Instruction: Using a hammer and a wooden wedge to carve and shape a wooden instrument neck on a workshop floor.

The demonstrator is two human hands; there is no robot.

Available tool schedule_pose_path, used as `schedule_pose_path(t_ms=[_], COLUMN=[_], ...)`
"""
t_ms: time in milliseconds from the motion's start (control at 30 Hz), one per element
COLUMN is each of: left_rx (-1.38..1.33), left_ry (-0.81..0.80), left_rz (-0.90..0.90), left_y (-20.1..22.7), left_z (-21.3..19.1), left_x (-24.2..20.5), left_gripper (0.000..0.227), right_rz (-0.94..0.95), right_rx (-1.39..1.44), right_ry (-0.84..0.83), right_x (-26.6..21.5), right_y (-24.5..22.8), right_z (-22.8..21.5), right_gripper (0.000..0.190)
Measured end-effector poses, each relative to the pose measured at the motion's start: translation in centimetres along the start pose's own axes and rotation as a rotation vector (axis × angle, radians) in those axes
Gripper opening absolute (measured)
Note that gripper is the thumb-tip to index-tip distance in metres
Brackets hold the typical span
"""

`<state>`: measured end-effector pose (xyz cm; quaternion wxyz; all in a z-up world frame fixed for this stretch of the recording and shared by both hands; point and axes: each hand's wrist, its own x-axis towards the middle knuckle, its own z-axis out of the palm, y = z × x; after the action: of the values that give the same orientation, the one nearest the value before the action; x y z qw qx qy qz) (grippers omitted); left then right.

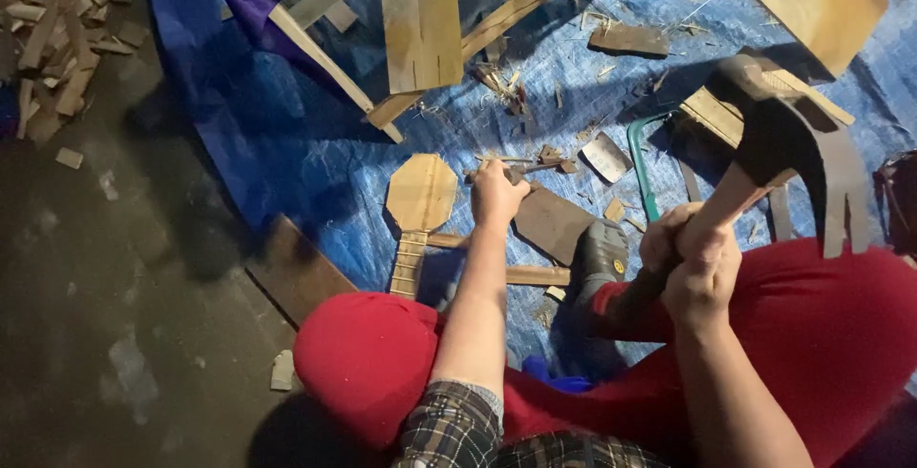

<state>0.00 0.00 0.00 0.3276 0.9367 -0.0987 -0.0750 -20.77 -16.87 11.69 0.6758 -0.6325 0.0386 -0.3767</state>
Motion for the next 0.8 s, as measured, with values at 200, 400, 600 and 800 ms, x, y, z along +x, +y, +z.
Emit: schedule_pose_path(t_ms=[200, 400, 600, 800], left_rx=[-0.044, -0.044, -0.039, -0.071], left_ry=[0.04, 0.103, 0.12, 0.177], left_rz=[0.109, 0.144, 0.149, 0.241], left_y=[1.6, 1.0, 1.1, -0.7], left_z=[-0.1, 0.7, 0.6, 3.6], left_x=[-1.2, -0.8, -1.0, -0.2], left_gripper=[0.031, 0.03, 0.032, 0.035], right_rz=[-0.006, -0.015, -0.028, -0.02], right_rx=[-0.088, -0.08, -0.056, -0.119], right_ry=[-0.009, -0.007, -0.014, -0.019], right_x=[0.6, 0.6, 0.6, 0.5], right_y=[-2.2, -2.1, -1.8, -2.3], right_z=[1.2, 1.3, 1.2, 1.5], right_gripper=[0.064, 0.063, 0.06, 0.06])
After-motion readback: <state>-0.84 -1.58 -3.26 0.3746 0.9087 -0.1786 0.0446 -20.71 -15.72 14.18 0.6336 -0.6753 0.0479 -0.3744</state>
